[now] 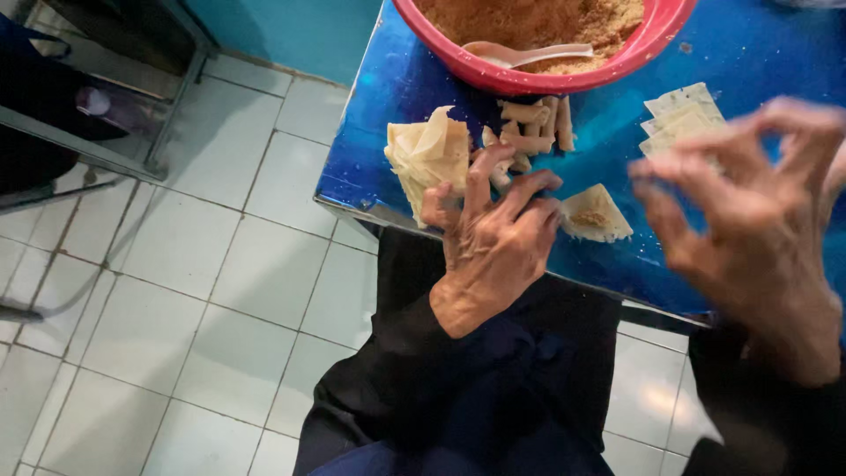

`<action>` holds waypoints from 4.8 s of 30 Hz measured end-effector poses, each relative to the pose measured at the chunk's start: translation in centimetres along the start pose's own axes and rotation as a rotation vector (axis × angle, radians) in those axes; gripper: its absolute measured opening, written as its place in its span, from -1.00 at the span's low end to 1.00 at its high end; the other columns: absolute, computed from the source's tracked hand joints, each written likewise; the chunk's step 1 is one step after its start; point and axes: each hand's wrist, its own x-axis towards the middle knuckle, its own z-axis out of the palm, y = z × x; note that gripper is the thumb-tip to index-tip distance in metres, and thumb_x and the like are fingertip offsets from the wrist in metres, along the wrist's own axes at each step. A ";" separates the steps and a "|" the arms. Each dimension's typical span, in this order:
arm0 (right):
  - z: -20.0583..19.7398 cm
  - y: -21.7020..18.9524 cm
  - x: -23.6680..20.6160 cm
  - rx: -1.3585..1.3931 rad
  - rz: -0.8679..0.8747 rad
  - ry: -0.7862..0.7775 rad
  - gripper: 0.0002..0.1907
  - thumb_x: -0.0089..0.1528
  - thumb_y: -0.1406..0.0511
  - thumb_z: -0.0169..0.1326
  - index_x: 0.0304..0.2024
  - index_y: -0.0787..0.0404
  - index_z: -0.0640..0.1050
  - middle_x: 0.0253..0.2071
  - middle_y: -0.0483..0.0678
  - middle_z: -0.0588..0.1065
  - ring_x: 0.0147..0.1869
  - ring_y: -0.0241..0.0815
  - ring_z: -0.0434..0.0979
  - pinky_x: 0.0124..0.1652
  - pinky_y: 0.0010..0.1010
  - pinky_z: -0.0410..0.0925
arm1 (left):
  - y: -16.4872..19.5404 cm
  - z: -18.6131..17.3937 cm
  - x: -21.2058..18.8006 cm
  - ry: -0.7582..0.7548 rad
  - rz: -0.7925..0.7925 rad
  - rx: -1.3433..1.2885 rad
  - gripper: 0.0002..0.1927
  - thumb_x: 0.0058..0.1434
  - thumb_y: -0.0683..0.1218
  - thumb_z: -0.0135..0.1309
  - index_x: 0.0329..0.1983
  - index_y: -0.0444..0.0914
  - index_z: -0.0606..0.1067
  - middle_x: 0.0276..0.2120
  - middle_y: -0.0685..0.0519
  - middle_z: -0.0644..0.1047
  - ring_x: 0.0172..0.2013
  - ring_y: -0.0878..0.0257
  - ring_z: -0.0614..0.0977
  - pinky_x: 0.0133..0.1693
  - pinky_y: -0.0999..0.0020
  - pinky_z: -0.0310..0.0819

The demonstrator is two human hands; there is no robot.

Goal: The person sits at a small blue table and makes filled rolls from thin square pastry wrappers. They place a wrapper on the table, spoon brown filling from a red bowl onto it using a spoon, then fold and roll the wrapper by hand into a cylinder and set it with the finished rolls.

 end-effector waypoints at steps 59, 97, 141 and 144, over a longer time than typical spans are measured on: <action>2.1 -2.8 -1.3 -0.010 -0.059 0.027 -0.85 0.19 0.21 0.34 -0.23 0.08 0.71 -0.24 -0.23 0.62 0.23 -0.16 0.32 0.13 -0.04 -0.01 | -0.8 0.8 2.5 -0.238 0.271 -0.083 -0.83 0.21 -0.01 0.16 -0.14 -0.08 0.56 -0.15 0.19 0.52 0.22 0.10 0.32 0.15 -0.19 -0.01; 5.1 -0.2 -1.1 0.375 0.137 -0.077 -0.79 0.24 0.15 0.31 -0.12 0.03 0.70 -0.11 -0.16 0.62 0.30 -0.16 0.33 0.18 -0.06 -0.02 | -0.9 1.7 3.3 -0.205 0.293 -0.046 -0.83 0.19 -0.09 0.21 -0.14 -0.10 0.61 -0.14 0.15 0.55 0.25 0.06 0.38 0.17 0.07 0.12; 4.4 -1.8 3.3 0.058 -0.011 0.103 -0.76 0.48 0.11 0.17 0.04 0.10 0.62 -0.01 -0.19 0.64 0.41 -0.18 0.21 0.33 -0.15 -0.08 | -5.9 -1.9 2.4 0.193 0.010 0.023 -0.56 0.42 -0.16 0.16 0.34 -0.04 0.43 0.24 0.19 0.41 0.30 0.13 0.28 0.25 0.02 -0.08; 5.3 -2.6 4.9 0.072 -0.090 0.189 -0.76 0.47 0.11 0.18 -0.03 0.12 0.60 0.00 -0.14 0.64 0.40 -0.11 0.21 0.33 -0.12 -0.09 | -6.0 -2.2 2.5 0.140 0.013 0.016 -0.54 0.41 -0.19 0.10 0.35 -0.05 0.41 0.24 0.16 0.43 0.31 0.11 0.30 0.26 0.07 -0.06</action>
